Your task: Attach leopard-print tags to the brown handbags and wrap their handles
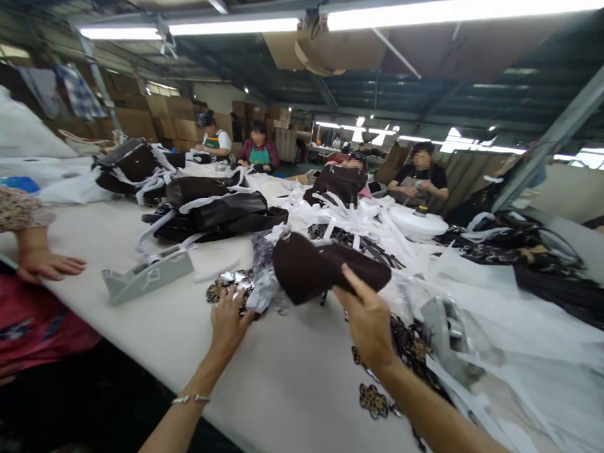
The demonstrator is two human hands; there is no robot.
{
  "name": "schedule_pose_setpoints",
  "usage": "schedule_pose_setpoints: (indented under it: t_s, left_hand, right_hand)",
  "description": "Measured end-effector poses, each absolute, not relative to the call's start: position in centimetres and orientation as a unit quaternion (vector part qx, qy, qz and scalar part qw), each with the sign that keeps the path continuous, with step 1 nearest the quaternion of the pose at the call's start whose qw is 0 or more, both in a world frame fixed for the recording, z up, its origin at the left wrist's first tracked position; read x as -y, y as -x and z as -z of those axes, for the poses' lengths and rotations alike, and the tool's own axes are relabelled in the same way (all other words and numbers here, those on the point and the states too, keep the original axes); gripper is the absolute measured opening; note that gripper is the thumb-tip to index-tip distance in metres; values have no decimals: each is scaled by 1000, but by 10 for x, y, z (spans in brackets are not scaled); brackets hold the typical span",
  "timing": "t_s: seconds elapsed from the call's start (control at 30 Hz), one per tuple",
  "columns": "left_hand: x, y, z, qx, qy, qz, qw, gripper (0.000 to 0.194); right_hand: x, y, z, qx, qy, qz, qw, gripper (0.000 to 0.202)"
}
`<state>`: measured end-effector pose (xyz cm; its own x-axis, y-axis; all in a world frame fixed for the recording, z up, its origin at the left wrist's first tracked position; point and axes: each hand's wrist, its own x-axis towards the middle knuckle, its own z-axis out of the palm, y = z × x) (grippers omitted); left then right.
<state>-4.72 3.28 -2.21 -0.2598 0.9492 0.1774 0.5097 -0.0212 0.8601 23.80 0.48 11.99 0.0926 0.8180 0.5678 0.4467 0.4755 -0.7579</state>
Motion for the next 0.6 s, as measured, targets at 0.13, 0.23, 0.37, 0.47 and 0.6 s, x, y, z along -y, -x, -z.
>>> schedule_pose_setpoints:
  t_s: [0.13, 0.23, 0.37, 0.47, 0.6]
  left_hand:
    - [-3, 41, 10, -616, -474, -470, 419, 65]
    - [1, 27, 5, -605, -419, -453, 503, 70]
    - [-9, 9, -3, -618, -402, -446, 508, 76]
    - [-16, -2, -11, -609, -404, -452, 511, 82]
    - [-16, -12, -19, -598, -403, -493, 487, 82]
  right_hand:
    - [64, -221, -8, 774, 390, -200, 457, 38]
    - [87, -225, 21, 830, 343, -183, 400, 57]
    - [107, -247, 7, 854, 339, -157, 363, 59]
    - [121, -272, 0, 851, 353, -147, 360, 43]
    - [118, -315, 12, 868, 390, -100, 290, 20]
